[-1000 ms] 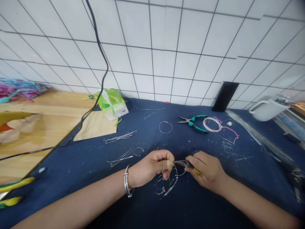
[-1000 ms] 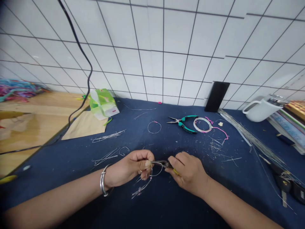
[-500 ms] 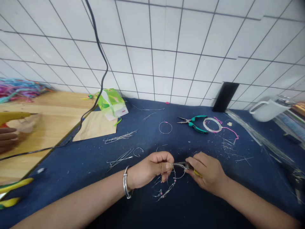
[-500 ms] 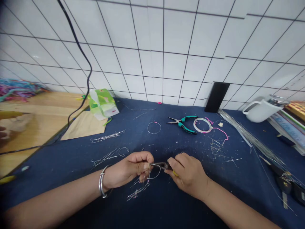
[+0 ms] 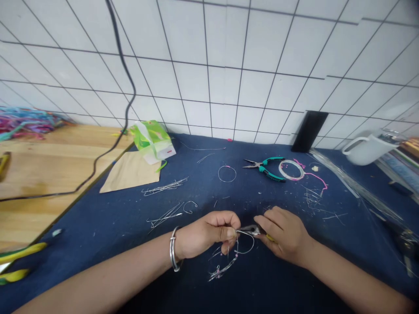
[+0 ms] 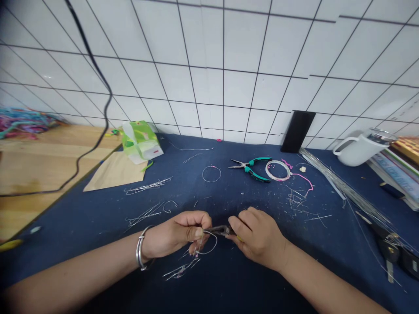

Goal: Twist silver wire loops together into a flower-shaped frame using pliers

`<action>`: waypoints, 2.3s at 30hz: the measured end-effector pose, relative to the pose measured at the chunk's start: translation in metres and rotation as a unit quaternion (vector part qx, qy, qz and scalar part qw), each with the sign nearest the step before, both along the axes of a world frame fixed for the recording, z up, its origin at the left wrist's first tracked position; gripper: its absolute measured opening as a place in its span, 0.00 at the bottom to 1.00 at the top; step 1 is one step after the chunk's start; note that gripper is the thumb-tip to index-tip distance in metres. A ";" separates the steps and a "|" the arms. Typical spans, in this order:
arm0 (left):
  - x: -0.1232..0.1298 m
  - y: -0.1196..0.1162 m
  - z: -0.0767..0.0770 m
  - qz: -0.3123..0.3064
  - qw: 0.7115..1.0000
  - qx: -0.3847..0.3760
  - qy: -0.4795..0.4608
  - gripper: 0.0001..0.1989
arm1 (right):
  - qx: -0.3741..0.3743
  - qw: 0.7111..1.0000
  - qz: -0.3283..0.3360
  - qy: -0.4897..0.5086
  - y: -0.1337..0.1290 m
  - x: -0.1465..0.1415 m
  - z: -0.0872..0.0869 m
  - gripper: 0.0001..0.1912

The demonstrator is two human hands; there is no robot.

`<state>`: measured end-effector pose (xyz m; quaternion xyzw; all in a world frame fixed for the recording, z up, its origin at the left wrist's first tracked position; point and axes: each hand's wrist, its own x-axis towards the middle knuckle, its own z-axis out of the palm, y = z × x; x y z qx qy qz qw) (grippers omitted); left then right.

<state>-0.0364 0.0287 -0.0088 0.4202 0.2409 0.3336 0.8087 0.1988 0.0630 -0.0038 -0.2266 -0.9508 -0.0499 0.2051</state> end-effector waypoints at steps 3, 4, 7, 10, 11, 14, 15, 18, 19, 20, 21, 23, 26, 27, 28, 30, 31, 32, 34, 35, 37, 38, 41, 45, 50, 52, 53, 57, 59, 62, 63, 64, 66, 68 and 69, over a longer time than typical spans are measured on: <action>0.000 -0.001 -0.001 -0.013 1.000 -0.017 -0.006 0.07 | 0.023 1.000 0.013 -0.007 0.000 0.001 0.000 0.14; 0.000 -0.001 -0.002 -0.016 1.000 -0.019 -0.006 0.07 | 0.028 0.999 0.015 -0.010 0.000 0.002 -0.001 0.14; -0.001 -0.001 -0.003 -0.020 1.000 -0.019 -0.005 0.07 | 0.039 0.999 0.016 -0.014 0.000 0.002 -0.001 0.14; -0.001 -0.001 -0.003 -0.015 1.000 -0.012 0.004 0.06 | 0.045 0.999 0.014 -0.018 -0.001 0.002 -0.002 0.14; -0.001 -0.001 -0.003 -0.013 1.000 -0.009 0.008 0.06 | 0.048 0.999 0.014 -0.020 -0.001 0.002 -0.003 0.14; -0.002 -0.001 -0.003 -0.013 1.000 -0.004 0.021 0.05 | 0.052 0.998 0.013 -0.032 0.000 0.003 -0.003 0.15; -0.002 -0.001 -0.004 -0.013 1.000 -0.004 0.025 0.05 | 0.053 0.998 0.012 -0.035 0.000 0.003 -0.003 0.14; -0.002 -0.001 -0.004 -0.012 0.999 0.000 0.037 0.05 | 0.053 0.998 0.010 -0.041 0.000 0.004 -0.003 0.13; -0.002 -0.001 -0.004 -0.012 0.999 0.003 0.041 0.05 | 0.054 0.998 0.010 -0.039 0.000 0.004 -0.003 0.13; -0.002 0.000 -0.004 -0.010 0.999 0.005 0.045 0.05 | 0.052 0.998 0.009 -0.036 0.000 0.004 -0.003 0.13; -0.002 0.000 -0.003 -0.006 0.999 0.005 0.048 0.05 | 0.045 0.998 0.006 -0.032 0.000 0.004 -0.003 0.13; -0.001 0.000 -0.001 0.010 0.999 0.003 0.050 0.05 | 0.014 1.000 -0.008 -0.018 0.000 0.003 -0.003 0.12; 0.000 0.002 0.003 0.040 0.998 -0.013 0.036 0.06 | -0.045 0.998 -0.035 0.005 -0.001 0.001 -0.002 0.11; 0.000 0.002 0.004 0.045 0.998 -0.019 0.030 0.06 | -0.056 0.997 -0.041 0.012 -0.001 0.001 -0.002 0.10; 0.000 0.003 0.005 0.048 0.998 -0.024 0.023 0.06 | -0.062 0.997 -0.045 0.018 -0.001 0.001 -0.001 0.10; 0.000 0.004 0.006 0.053 0.998 -0.028 0.015 0.05 | -0.066 0.996 -0.049 0.024 -0.001 0.001 -0.001 0.10; 0.000 0.004 0.006 0.054 0.998 -0.029 0.013 0.05 | -0.066 0.996 -0.050 0.025 -0.001 0.001 -0.001 0.10; 0.000 0.004 0.005 0.056 0.998 -0.030 0.012 0.05 | -0.064 0.996 -0.051 0.024 -0.001 0.002 -0.001 0.11; 0.000 0.004 0.004 0.057 0.998 -0.032 0.010 0.04 | -0.059 0.997 -0.050 0.020 -0.001 0.002 -0.002 0.11; -0.001 0.004 0.004 0.057 0.998 -0.034 0.010 0.04 | -0.056 0.997 -0.049 0.017 -0.001 0.002 -0.002 0.11; -0.001 0.004 0.003 0.056 0.998 -0.038 0.008 0.04 | -0.050 0.997 -0.049 0.014 -0.001 0.001 -0.002 0.11; -0.001 0.004 0.002 0.057 0.998 -0.040 0.007 0.04 | -0.048 0.998 -0.050 0.012 -0.001 0.001 -0.002 0.10; -0.002 0.004 0.001 0.056 0.998 -0.038 0.006 0.04 | -0.047 0.998 -0.049 0.006 -0.001 0.001 -0.002 0.10; -0.003 0.005 0.000 0.055 0.998 -0.022 0.011 0.04 | -0.046 0.998 -0.051 0.002 -0.001 0.001 -0.001 0.11; -0.003 0.005 0.002 0.058 0.998 -0.021 0.013 0.05 | -0.046 0.998 -0.048 0.000 -0.002 0.002 -0.001 0.10; -0.003 0.004 0.002 0.057 0.998 -0.019 0.016 0.05 | -0.047 0.998 -0.047 -0.003 -0.002 0.001 -0.001 0.10; -0.003 0.004 0.002 0.056 0.998 -0.018 0.017 0.05 | -0.047 0.998 -0.046 -0.005 -0.003 0.001 -0.001 0.10; -0.002 0.003 0.002 0.047 0.999 -0.019 0.009 0.05 | -0.054 0.998 -0.044 -0.002 -0.002 -0.001 0.000 0.11; -0.002 0.002 0.001 0.041 0.999 -0.017 0.009 0.06 | -0.058 0.997 -0.041 0.007 -0.002 -0.002 0.001 0.12; -0.001 0.002 0.001 0.036 0.999 -0.016 0.007 0.06 | -0.067 0.997 -0.036 0.013 -0.002 -0.003 0.002 0.12; -0.001 0.002 0.001 0.033 0.999 -0.017 0.004 0.06 | -0.072 0.997 -0.033 0.012 -0.002 -0.003 0.002 0.12; -0.001 0.002 0.001 0.030 0.999 -0.017 0.000 0.06 | -0.074 0.997 -0.032 0.013 -0.001 -0.003 0.002 0.12; -0.001 0.002 0.000 0.024 1.000 -0.016 -0.007 0.06 | -0.074 0.997 -0.027 0.015 -0.001 -0.002 0.002 0.12; -0.002 0.001 0.000 0.015 1.000 -0.016 -0.015 0.05 | -0.067 0.997 -0.022 0.015 -0.001 -0.002 0.002 0.12; -0.002 0.001 0.000 0.012 1.000 -0.017 -0.019 0.05 | -0.061 0.998 -0.019 0.015 -0.001 -0.001 0.002 0.13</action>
